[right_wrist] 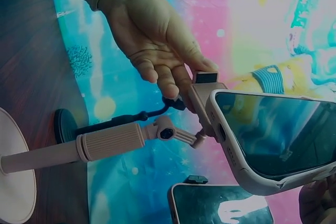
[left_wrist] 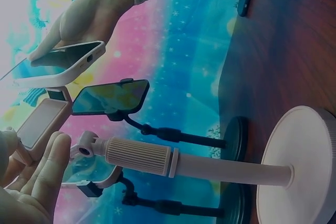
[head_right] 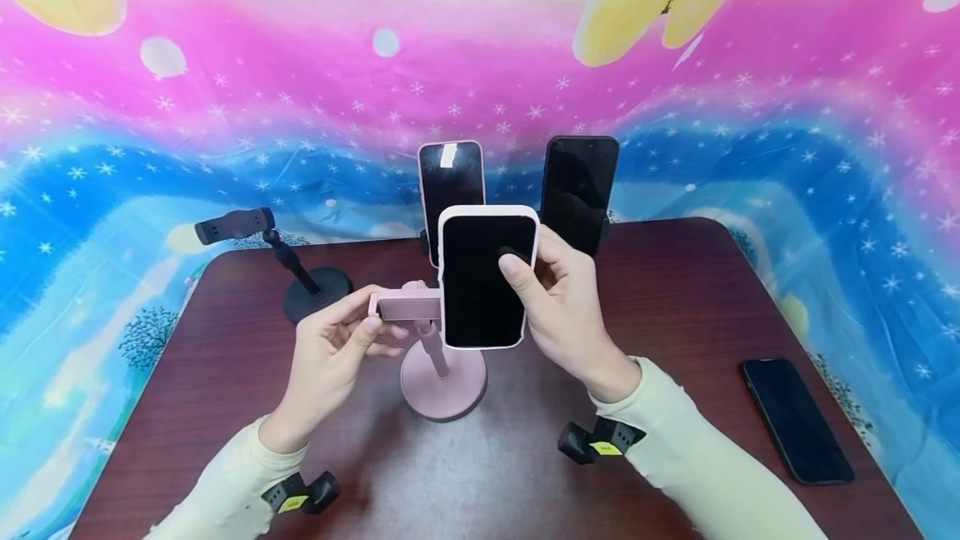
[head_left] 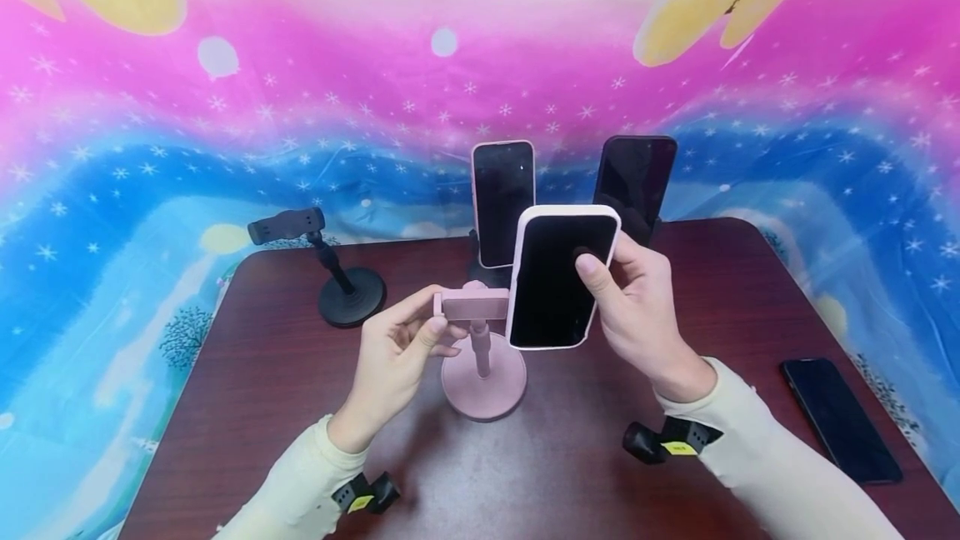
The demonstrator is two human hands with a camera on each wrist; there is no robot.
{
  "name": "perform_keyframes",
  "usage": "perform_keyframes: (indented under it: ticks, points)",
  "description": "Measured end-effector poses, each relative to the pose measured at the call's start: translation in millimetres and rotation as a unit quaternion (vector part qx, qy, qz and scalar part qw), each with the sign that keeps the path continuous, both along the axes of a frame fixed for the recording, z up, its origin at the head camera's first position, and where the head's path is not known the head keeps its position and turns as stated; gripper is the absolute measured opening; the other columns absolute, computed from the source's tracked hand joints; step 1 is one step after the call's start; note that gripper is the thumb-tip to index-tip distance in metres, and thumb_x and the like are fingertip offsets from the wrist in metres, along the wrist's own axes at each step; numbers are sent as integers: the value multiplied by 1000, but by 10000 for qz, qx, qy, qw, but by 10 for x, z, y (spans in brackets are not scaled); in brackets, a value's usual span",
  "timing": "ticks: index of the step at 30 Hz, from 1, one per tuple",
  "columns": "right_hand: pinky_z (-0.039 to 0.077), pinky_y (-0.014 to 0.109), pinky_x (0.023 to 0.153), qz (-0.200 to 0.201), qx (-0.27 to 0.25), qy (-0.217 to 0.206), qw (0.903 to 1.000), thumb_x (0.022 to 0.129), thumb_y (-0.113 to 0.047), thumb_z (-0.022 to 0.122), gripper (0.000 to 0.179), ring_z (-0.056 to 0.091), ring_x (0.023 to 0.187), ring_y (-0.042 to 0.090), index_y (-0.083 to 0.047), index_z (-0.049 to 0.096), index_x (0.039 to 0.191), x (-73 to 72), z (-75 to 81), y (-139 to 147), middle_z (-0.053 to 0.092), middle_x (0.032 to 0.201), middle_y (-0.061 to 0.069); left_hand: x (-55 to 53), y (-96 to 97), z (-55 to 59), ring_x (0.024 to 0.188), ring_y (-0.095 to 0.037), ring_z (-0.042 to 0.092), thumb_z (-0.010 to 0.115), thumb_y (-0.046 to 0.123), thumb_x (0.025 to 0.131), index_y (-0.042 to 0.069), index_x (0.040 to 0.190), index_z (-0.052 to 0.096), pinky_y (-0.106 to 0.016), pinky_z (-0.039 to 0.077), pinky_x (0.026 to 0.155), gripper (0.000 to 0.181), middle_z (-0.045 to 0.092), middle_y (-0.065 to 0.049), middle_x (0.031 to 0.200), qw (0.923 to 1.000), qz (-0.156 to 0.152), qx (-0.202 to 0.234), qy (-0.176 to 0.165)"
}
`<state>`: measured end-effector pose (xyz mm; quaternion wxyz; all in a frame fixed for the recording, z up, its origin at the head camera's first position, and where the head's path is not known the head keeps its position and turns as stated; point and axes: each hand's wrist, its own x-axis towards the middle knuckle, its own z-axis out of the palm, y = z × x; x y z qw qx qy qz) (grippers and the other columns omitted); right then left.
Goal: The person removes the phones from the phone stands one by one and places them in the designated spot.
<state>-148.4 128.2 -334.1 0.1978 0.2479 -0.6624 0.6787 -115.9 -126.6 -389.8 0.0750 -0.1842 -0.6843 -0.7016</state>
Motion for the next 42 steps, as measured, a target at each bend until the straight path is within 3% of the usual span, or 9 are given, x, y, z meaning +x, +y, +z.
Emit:
perform_keyframes:
  ticks: [12,16,19,23,27,35,40,42]
  points:
    - [60,19,72,-186,-174,-146,9996,97,-4,65,19,75,83,6,-2,74,113,4,-36,163,78,102,-5,-3,-8,-21,83,-9,75,59,-2,99,-9,129,60,-39,64,65,31,68,-33,110,9999,0,-21,149]
    - [61,19,70,-137,-229,-140,9995,97,0,63,20,75,81,7,-2,74,114,17,-41,206,79,101,-3,-7,-14,-17,84,-9,75,59,-2,99,-7,129,61,-41,64,66,31,75,-15,111,9999,32,-38,113]
    - [60,18,70,-125,-266,-149,9995,97,1,63,21,75,80,7,-1,74,113,17,-46,227,79,101,-3,-11,-21,-21,84,-13,76,59,-2,99,-7,129,61,-41,64,66,31,75,-9,111,9999,36,-55,104]
    - [60,18,70,-160,-281,-168,9993,97,2,62,20,75,80,7,-2,75,112,16,-59,252,79,101,-3,-7,-20,-24,83,-11,76,59,-2,99,-9,129,61,-40,64,66,31,70,-28,111,9999,-6,-38,142]
    - [60,17,70,-198,-276,-175,9993,96,3,62,21,75,81,6,-2,75,112,17,-95,284,78,102,-3,-5,-9,-24,83,-7,75,59,-2,99,-9,129,60,-39,64,66,31,68,-33,111,9999,-27,-16,168]
    - [59,16,68,-328,-252,-271,9988,96,7,60,23,74,78,5,-2,75,111,16,-189,356,78,100,-3,-6,-3,-22,84,-10,76,60,0,99,-7,130,61,-40,64,67,32,75,-3,109,10000,-17,28,20]
    - [59,16,68,-419,-246,-367,9981,96,7,60,23,74,77,5,-2,75,109,23,-222,400,78,99,-4,-3,-3,-31,83,-8,75,60,-2,99,-8,130,61,-41,64,66,32,72,-22,110,9999,-12,31,104]
    - [59,16,68,-436,-232,-403,9980,95,8,60,23,73,78,4,-2,76,109,28,-237,410,78,100,-4,-2,-7,-32,83,-8,75,60,-2,98,-8,129,61,-41,64,66,32,73,-18,110,9999,0,21,107]
